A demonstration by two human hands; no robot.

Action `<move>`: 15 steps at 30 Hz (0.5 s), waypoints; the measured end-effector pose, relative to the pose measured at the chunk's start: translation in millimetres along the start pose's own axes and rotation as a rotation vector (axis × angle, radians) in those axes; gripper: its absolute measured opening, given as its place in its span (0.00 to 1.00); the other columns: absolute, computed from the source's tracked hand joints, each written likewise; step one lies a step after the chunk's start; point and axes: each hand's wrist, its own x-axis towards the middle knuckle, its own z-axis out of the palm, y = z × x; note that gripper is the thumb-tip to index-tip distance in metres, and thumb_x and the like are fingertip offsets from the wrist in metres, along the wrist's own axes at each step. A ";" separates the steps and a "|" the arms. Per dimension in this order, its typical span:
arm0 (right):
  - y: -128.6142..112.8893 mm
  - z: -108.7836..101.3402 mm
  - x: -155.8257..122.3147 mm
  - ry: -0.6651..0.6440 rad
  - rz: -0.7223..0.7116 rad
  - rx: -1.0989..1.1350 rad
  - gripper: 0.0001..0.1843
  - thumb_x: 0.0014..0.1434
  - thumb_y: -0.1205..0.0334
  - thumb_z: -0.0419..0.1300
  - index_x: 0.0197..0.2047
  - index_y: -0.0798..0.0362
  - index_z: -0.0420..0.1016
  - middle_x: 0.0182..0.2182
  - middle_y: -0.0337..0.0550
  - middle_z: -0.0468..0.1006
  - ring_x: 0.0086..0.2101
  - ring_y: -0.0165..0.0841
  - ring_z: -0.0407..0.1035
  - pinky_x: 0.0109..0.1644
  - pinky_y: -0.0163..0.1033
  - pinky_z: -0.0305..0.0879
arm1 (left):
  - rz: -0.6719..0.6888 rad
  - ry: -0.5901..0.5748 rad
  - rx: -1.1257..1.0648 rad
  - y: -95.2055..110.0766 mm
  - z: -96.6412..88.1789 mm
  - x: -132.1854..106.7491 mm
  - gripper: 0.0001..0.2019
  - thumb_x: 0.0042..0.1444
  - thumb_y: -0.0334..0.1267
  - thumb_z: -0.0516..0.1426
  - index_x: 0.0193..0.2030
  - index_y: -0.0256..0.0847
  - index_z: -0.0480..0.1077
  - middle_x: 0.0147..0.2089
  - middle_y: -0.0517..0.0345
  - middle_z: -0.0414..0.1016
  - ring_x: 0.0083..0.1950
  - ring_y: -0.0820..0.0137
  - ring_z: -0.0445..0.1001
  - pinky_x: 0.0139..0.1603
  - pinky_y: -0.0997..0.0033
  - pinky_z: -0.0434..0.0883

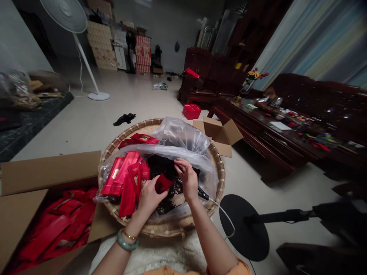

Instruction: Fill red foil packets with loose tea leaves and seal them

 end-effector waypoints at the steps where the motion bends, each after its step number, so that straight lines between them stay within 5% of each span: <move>1: 1.6 -3.3 0.9 0.038 0.013 -0.036 0.22 0.62 0.46 0.49 0.41 0.52 0.77 0.48 0.48 0.73 0.50 0.38 0.66 0.57 0.47 0.63 | -0.004 0.020 -0.002 0.2 -0.4 0.0 0.24 0.45 0.42 0.62 0.51 0.38 0.69 0.38 0.51 0.76 0.42 0.60 0.73 0.40 0.64 0.70; 5: 6.8 -13.2 -5.1 0.002 0.029 -0.311 0.15 0.60 0.53 0.54 0.40 0.53 0.76 0.39 0.47 0.77 0.43 0.35 0.70 0.52 0.43 0.66 | -0.028 0.051 -0.024 0.2 -2.1 0.3 0.21 0.45 0.45 0.62 0.46 0.39 0.70 0.38 0.50 0.76 0.42 0.59 0.73 0.38 0.64 0.70; 10: 11.7 -11.6 -22.6 -0.216 -0.007 -0.526 0.19 0.49 0.63 0.64 0.46 0.48 0.75 0.45 0.46 0.72 0.35 0.31 0.70 0.30 0.32 0.69 | -0.029 0.057 -0.036 -3.9 0.6 0.2 0.21 0.46 0.43 0.62 0.47 0.39 0.68 0.40 0.49 0.76 0.44 0.57 0.73 0.40 0.62 0.70; 15: 13.2 -12.4 -24.5 -0.209 -0.103 -0.659 0.11 0.52 0.67 0.60 0.40 0.50 0.78 0.35 0.43 0.77 0.34 0.31 0.71 0.35 0.34 0.69 | -0.007 0.066 -0.069 -8.7 7.1 -0.5 0.26 0.44 0.44 0.64 0.50 0.37 0.66 0.44 0.46 0.75 0.48 0.55 0.73 0.46 0.59 0.70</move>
